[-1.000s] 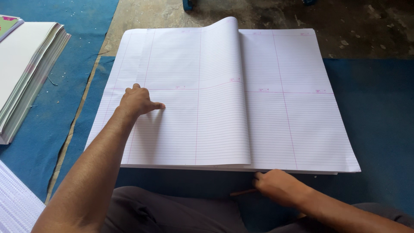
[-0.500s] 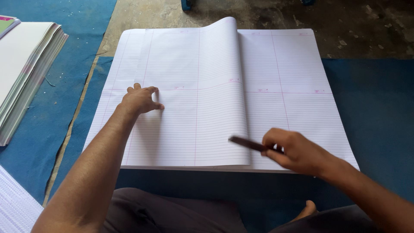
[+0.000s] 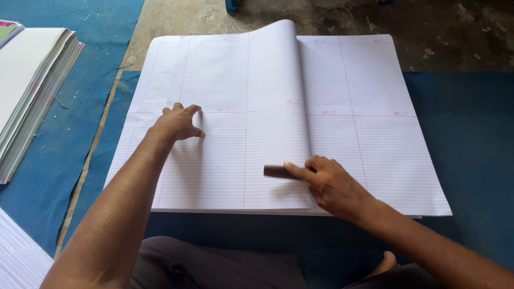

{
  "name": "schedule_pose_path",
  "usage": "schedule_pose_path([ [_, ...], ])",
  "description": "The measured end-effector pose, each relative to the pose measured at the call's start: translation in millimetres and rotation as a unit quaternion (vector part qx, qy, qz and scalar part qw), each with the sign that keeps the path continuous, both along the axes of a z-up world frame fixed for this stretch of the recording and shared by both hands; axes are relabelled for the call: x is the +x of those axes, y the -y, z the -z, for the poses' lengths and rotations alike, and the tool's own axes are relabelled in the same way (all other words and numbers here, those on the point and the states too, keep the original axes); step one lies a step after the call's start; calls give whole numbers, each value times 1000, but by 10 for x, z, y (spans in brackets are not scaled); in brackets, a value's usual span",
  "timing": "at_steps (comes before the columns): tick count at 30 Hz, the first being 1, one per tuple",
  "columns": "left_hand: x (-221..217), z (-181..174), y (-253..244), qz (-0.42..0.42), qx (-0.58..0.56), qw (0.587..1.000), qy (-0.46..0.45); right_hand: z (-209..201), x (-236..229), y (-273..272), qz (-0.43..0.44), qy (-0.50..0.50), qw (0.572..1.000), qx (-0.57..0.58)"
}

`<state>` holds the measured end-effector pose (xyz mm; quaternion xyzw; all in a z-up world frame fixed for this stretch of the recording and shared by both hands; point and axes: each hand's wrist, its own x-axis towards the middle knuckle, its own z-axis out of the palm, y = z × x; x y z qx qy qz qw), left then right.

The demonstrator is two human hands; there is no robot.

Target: The person folds a large stack of lined paper in half and presses the crease with a wooden tool. They repeat this process for multiple sheets, stacking the folded sections to the side.

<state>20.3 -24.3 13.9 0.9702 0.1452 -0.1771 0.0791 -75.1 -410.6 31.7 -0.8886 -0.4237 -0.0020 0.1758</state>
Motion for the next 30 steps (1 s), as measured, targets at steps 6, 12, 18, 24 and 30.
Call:
schedule_pose_path([
  [6,33,-28,31,5,2,1000,-23,205,-1,183,-1,-10,1000,-17],
  [12,28,-66,44,10,4,999,-34,336,251,261,22,4,1000,7],
  [18,11,-85,68,10,3,999,-33,413,663,229,54,38,998,11],
  [24,4,-98,63,15,1,999,-30,419,1053,161,101,30,994,-3],
  [30,15,-110,73,18,7,999,-38,429,1370,136,130,29,991,27],
])
